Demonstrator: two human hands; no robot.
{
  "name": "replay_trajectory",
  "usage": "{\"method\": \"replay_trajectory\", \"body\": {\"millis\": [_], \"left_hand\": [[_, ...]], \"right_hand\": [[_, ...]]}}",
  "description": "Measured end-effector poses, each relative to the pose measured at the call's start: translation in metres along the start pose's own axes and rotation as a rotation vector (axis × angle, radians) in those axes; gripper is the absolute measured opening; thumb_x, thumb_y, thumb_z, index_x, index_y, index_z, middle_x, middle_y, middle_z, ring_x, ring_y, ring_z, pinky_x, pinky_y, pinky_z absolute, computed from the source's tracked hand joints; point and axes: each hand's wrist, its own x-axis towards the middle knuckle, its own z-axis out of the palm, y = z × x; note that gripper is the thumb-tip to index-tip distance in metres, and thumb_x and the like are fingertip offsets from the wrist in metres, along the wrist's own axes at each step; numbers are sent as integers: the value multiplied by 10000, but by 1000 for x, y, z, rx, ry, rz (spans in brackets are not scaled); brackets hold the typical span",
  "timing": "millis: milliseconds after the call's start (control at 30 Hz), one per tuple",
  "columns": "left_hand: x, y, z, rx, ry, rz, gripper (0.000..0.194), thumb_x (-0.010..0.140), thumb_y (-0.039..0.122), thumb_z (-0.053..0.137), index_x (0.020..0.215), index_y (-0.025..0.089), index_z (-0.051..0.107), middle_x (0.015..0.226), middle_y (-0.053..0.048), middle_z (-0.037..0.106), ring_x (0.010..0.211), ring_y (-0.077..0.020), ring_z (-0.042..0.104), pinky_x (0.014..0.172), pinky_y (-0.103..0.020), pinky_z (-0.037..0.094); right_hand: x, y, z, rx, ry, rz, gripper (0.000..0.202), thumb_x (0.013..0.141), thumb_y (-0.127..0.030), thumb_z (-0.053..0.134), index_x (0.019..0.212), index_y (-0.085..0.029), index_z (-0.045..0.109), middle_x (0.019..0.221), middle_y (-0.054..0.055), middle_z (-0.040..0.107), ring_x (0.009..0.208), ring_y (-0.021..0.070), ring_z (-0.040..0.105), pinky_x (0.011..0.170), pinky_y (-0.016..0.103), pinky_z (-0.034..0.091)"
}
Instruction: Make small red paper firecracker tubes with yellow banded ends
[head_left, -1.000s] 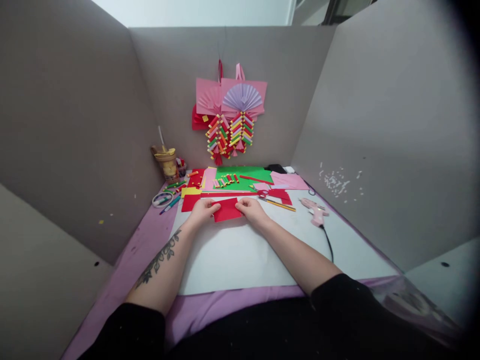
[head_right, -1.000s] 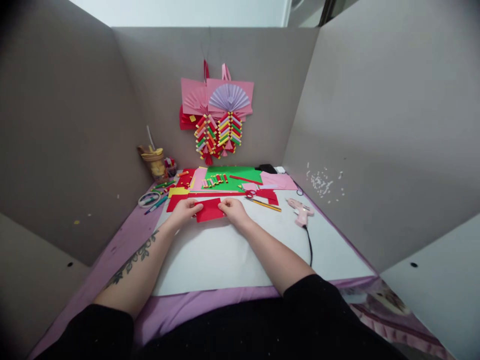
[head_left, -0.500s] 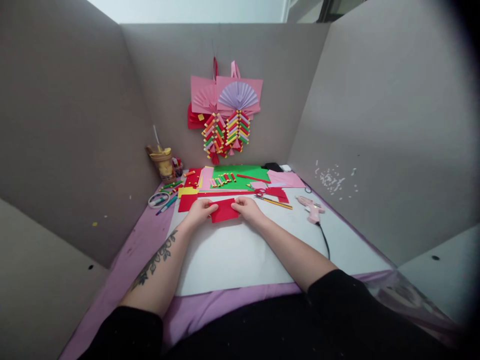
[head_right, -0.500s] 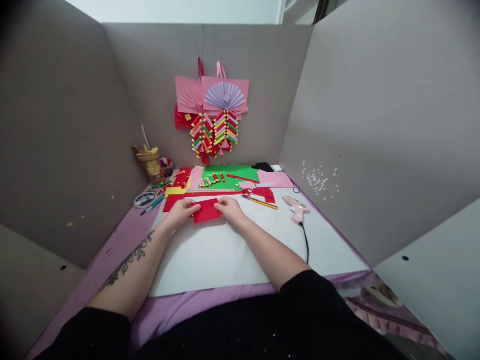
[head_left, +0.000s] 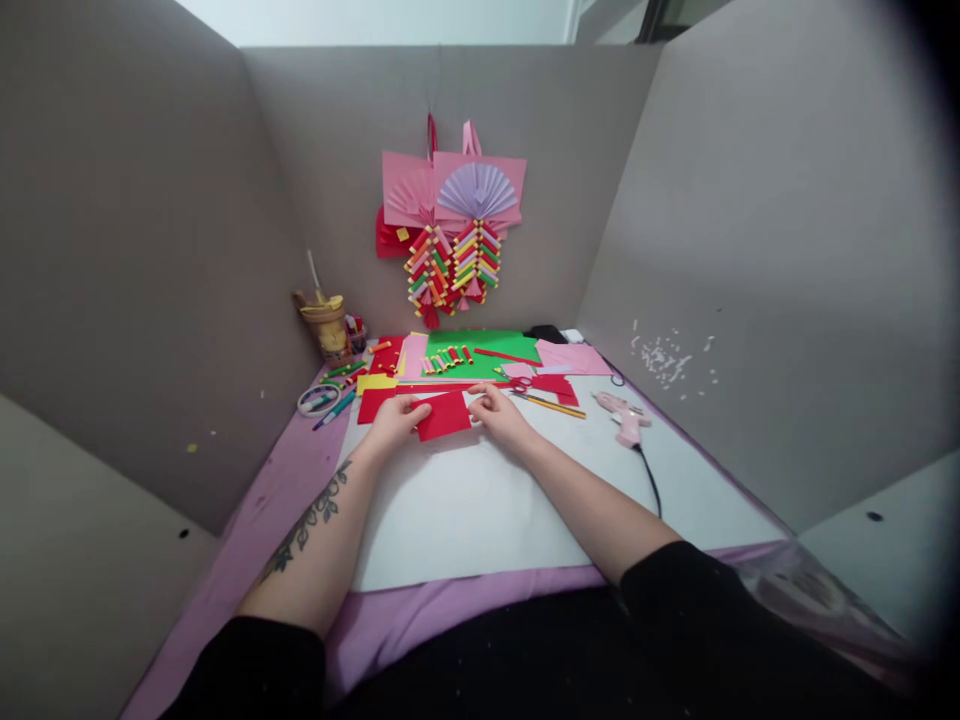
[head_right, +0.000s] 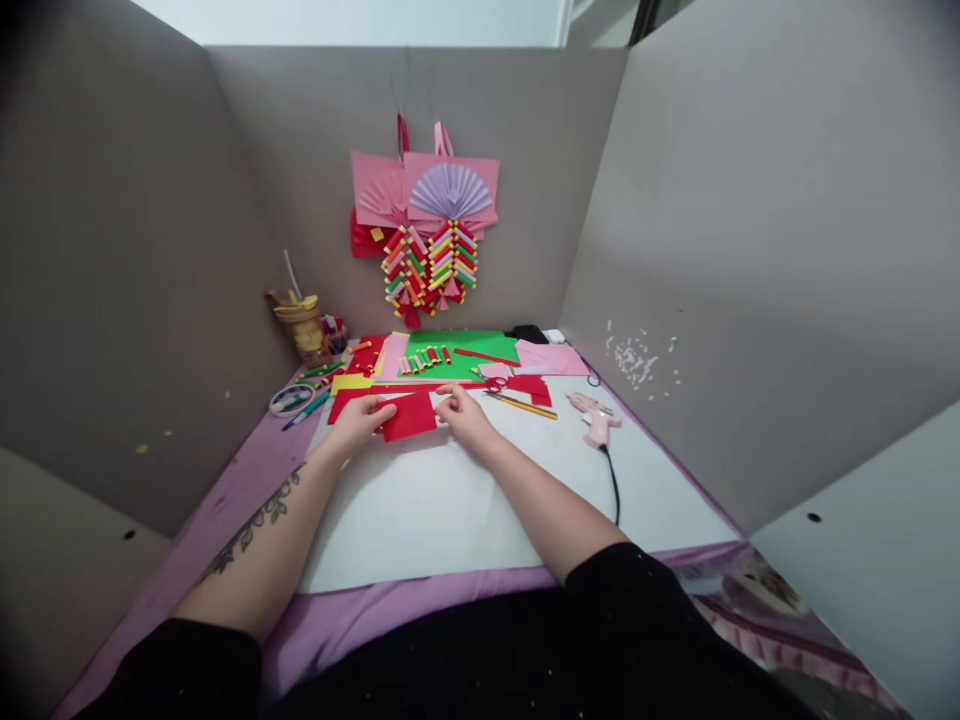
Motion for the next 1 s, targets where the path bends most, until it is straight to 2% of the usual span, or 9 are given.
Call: {"method": "replay_trajectory", "body": {"millis": [167,300,467,600,700,800,867,933,1000], "left_hand": [[0,3,-1,7,-11,4,292,689,431,588,723,140,584,607,6,581,539,-114,526,488,-211,405],[0,0,0,49,-22,48,289,706,431,581,723,142,573,609,11,571,544,-110,518,490,-206,387],[0,-6,9,53,-67,75,264,718,409,578,715,145,580,598,14,588,540,-114,531,494,-207,375],[2,-10,17,-29,-66,35,183,679,292,596,791,150,578,631,13,615,552,-120,564,513,-212,405],[3,-11,16,-42,-64,-6,232,643,214,591,867,162,560,572,36,588,502,-118,555,483,-210,396],[2,-10,7,143,-69,-15,146,629,206,594,767,165,570,520,36,567,464,-115,528,459,-208,361],[2,-9,-2,286,-13,7,88,647,233,587,701,165,591,556,12,602,492,-120,540,477,-214,360],[2,-7,-10,406,42,8,169,701,317,558,649,167,615,587,-11,630,533,-136,559,495,-226,360],[2,-7,-13,532,41,-10,339,765,426,489,595,170,631,575,-32,637,552,-156,569,508,-244,359]], "right_hand": [[-1,-1,-2,0,-6,-54,353,683,-237,537,1032,-188,521,700,-45,570,624,106,542,642,248,416],[-3,-2,1,7,-11,-31,394,710,-304,554,1081,-175,517,674,-44,553,610,111,527,590,235,391],[-4,1,7,7,-15,-35,378,672,-298,582,1025,-170,536,598,-82,439,515,87,431,520,218,354],[0,7,7,-41,32,-58,342,678,-268,524,1010,-185,528,600,-82,430,508,91,425,509,215,360],[6,13,0,-109,81,-78,342,673,-255,499,1009,-189,517,598,-76,462,519,102,444,518,216,366],[12,19,-8,-227,144,-75,314,656,-234,490,962,-182,537,584,-67,487,524,109,443,520,216,353],[15,23,-12,-298,162,-38,284,646,-218,481,918,-177,552,571,-62,488,509,110,432,505,215,338],[15,24,-14,-327,153,10,271,647,-205,474,904,-175,555,569,-58,497,498,112,437,495,216,336],[14,24,-13,-357,129,27,276,659,-189,469,922,-179,554,583,-52,518,512,118,463,509,219,353]]}}
